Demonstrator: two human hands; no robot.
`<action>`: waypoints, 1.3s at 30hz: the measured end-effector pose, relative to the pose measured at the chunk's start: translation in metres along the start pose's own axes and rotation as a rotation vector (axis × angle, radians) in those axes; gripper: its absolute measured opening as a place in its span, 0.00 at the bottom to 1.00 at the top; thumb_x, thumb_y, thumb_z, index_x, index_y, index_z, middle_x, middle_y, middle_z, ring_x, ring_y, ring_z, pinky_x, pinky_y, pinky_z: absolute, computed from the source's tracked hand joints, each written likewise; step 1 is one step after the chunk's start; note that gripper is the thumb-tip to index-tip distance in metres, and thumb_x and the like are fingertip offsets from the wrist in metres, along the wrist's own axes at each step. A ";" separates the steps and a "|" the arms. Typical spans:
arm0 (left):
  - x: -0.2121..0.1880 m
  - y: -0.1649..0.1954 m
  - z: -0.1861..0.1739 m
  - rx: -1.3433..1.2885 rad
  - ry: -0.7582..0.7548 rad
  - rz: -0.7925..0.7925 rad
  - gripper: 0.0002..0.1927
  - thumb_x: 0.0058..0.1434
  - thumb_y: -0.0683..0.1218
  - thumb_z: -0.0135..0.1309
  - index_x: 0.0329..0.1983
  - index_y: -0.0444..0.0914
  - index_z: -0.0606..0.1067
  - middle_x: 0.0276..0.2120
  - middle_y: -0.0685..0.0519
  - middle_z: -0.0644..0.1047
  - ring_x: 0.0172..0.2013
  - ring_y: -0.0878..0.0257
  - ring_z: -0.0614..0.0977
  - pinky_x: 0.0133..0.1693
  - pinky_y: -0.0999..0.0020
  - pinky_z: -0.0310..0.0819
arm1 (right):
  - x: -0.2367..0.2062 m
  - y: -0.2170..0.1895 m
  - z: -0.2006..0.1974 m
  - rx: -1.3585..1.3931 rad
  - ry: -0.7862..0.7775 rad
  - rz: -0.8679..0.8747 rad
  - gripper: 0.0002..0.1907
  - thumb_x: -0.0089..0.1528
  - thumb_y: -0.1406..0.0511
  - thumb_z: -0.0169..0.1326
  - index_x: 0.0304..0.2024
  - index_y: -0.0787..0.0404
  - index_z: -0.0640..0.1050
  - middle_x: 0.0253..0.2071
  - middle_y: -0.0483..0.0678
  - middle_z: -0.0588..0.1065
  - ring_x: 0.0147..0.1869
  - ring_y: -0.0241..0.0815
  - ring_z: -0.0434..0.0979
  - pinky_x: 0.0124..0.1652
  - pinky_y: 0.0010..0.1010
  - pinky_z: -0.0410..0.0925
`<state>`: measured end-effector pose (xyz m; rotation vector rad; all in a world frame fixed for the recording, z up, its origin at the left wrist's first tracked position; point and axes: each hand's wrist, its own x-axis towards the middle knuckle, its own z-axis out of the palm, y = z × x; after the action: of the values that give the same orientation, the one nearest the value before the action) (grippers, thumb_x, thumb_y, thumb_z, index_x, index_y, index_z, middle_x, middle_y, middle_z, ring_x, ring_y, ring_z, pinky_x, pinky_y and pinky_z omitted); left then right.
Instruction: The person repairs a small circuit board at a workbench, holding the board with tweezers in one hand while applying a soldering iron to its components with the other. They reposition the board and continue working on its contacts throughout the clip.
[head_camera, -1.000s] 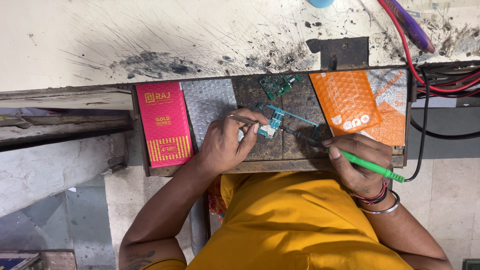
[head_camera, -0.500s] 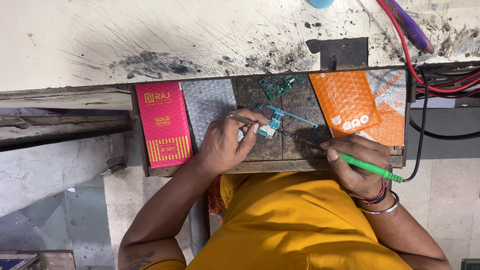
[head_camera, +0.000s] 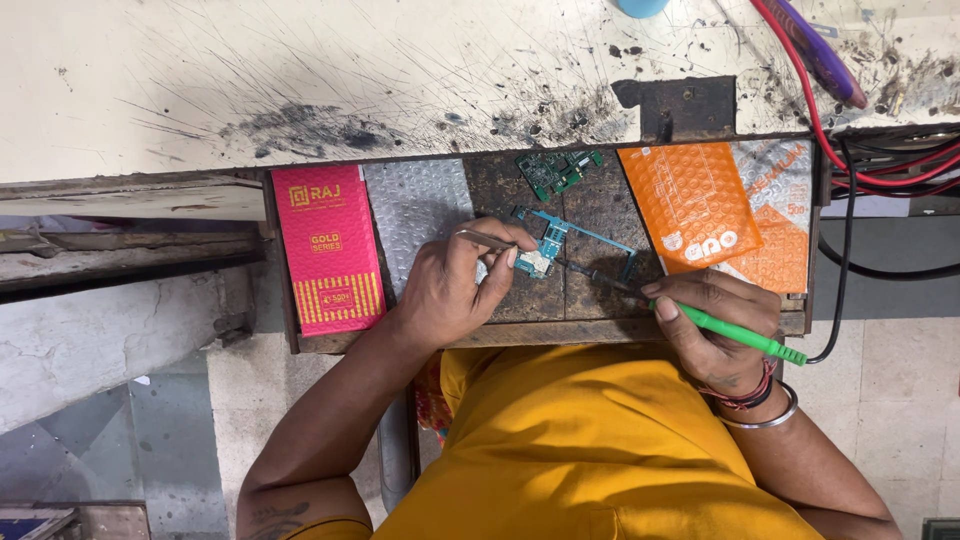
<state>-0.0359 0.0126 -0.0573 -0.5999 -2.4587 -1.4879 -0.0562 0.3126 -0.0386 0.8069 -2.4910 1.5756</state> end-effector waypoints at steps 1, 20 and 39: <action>0.000 0.000 0.000 0.000 -0.001 -0.002 0.12 0.72 0.37 0.50 0.52 0.36 0.60 0.47 0.48 0.81 0.33 0.62 0.84 0.35 0.67 0.81 | 0.000 0.000 0.000 0.002 0.002 0.003 0.04 0.63 0.72 0.57 0.38 0.70 0.81 0.36 0.54 0.81 0.38 0.44 0.84 0.37 0.26 0.74; -0.001 -0.004 0.002 0.028 0.002 0.009 0.12 0.73 0.37 0.49 0.52 0.37 0.59 0.47 0.49 0.81 0.32 0.63 0.84 0.33 0.69 0.81 | -0.002 0.004 0.001 -0.004 0.038 0.041 0.05 0.64 0.72 0.57 0.38 0.70 0.81 0.36 0.55 0.81 0.35 0.42 0.83 0.36 0.25 0.73; 0.000 -0.002 0.001 0.023 0.013 0.011 0.13 0.73 0.38 0.50 0.52 0.37 0.58 0.47 0.49 0.81 0.34 0.62 0.85 0.35 0.68 0.81 | 0.001 0.000 -0.001 -0.012 0.030 0.045 0.05 0.64 0.72 0.57 0.38 0.70 0.81 0.37 0.55 0.80 0.37 0.43 0.83 0.37 0.25 0.74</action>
<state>-0.0369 0.0129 -0.0593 -0.5958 -2.4551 -1.4533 -0.0572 0.3137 -0.0378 0.7245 -2.5126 1.5731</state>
